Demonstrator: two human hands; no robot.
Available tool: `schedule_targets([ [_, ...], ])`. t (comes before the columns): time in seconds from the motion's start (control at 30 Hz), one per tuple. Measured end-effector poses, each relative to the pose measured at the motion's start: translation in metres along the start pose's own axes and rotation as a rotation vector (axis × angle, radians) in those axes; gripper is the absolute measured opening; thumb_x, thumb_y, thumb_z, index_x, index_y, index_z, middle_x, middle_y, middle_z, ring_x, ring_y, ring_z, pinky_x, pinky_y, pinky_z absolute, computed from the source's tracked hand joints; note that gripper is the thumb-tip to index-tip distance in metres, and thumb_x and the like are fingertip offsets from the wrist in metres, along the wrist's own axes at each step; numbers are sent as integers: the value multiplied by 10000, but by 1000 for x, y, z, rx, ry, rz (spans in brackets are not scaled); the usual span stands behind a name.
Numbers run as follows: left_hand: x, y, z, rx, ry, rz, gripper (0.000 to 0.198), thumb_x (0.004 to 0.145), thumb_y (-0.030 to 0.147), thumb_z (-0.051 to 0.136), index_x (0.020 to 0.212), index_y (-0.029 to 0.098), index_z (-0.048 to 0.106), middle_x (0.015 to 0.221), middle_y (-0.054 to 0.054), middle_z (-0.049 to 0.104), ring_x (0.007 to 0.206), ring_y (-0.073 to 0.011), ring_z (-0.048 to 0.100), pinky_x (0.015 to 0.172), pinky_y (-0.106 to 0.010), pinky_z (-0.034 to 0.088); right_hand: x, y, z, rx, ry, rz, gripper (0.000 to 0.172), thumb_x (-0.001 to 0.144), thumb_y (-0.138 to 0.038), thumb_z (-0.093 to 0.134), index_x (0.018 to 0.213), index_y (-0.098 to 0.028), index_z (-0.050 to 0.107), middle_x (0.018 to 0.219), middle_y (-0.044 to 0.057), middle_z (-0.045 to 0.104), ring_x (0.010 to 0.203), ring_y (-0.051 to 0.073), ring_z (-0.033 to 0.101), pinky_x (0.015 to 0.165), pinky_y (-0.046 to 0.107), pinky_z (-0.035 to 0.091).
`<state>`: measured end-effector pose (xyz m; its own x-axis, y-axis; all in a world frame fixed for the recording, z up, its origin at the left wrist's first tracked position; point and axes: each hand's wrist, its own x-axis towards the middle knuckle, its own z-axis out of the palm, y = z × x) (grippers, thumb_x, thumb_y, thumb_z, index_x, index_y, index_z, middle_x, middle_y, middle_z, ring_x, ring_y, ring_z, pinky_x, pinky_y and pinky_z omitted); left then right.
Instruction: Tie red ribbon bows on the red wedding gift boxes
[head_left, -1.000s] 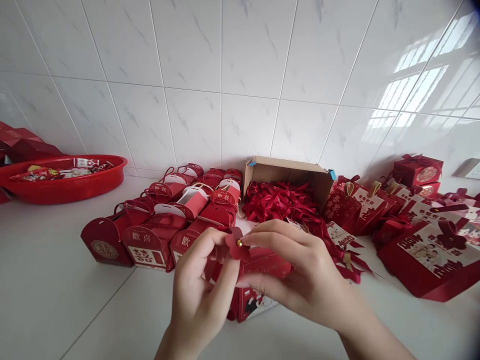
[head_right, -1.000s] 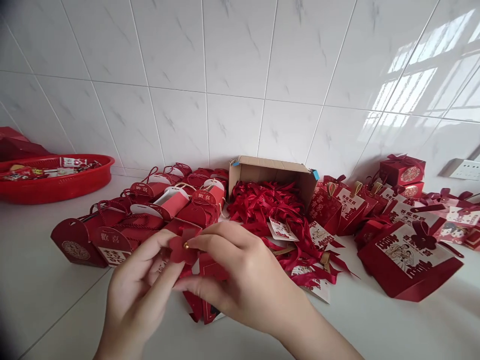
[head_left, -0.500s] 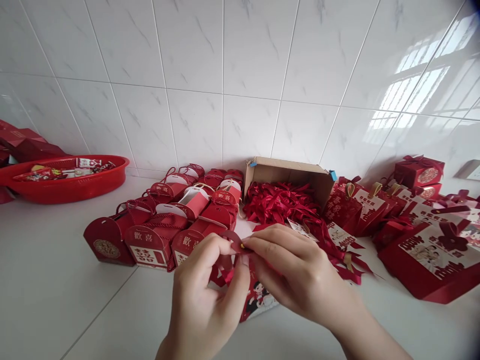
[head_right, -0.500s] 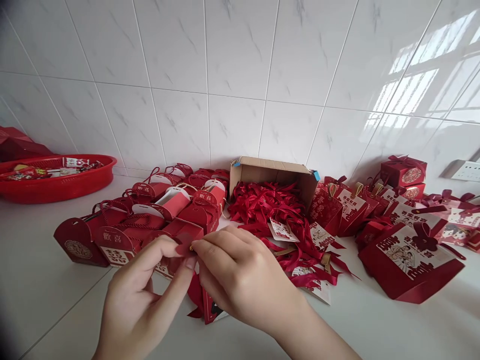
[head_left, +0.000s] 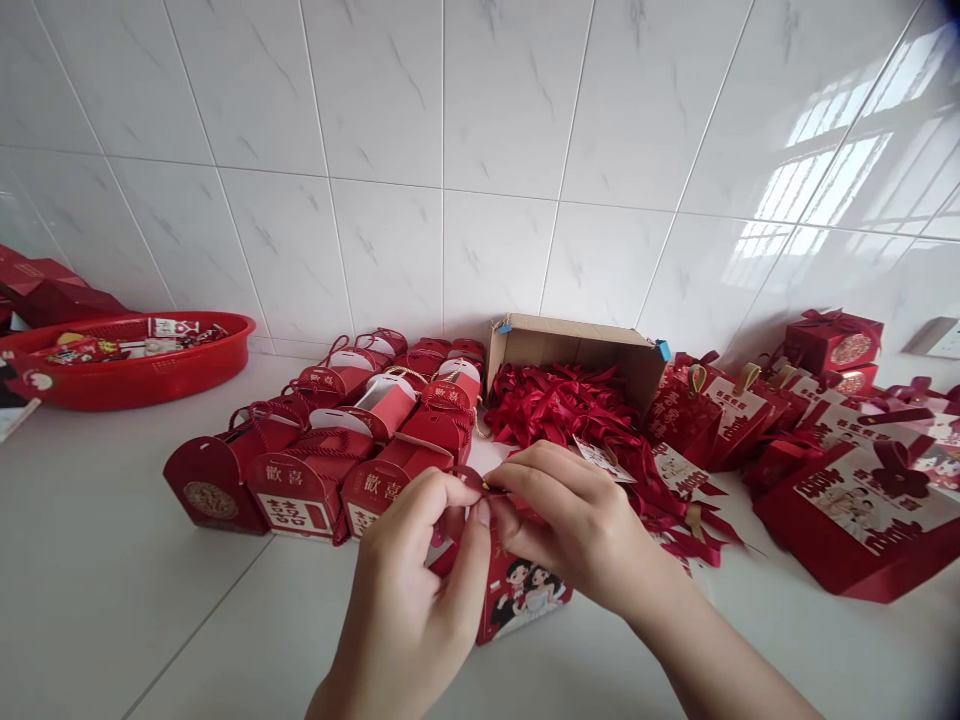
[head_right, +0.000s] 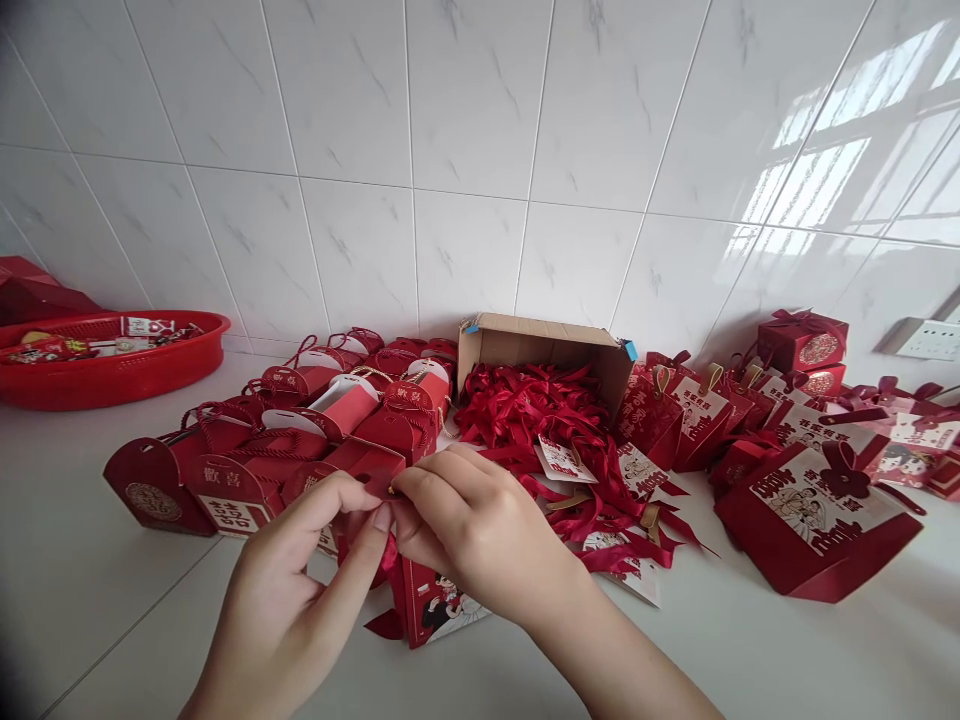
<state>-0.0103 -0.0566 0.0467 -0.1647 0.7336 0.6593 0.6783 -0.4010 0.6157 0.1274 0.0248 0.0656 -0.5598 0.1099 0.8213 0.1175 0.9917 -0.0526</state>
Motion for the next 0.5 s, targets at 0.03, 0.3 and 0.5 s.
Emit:
schedule_targets([
  [0.03,0,1,1,-14,-1,-1,123,865,138,484,766,206,460,681,32,511,627,-103,499,594,-203,411,0,0,0,12,2,7,138,899,-183,522,986,-113,604,814,97,640,725,165,593,664,291,534],
  [0.3,1,5,1,-33,21,35,114,876,135,466,789,205,491,705,11,548,658,-121,540,605,-226,415,-2,0,-3,200,-17,111,128,868,-162,533,973,-143,605,804,77,620,690,137,563,632,249,514],
  [0.5,0,2,-3,-68,5,10,84,866,165,496,794,210,504,710,12,530,666,-130,516,618,-232,416,0,-1,-12,339,-74,230,131,857,-182,566,968,-163,633,848,69,642,720,138,596,656,249,514],
])
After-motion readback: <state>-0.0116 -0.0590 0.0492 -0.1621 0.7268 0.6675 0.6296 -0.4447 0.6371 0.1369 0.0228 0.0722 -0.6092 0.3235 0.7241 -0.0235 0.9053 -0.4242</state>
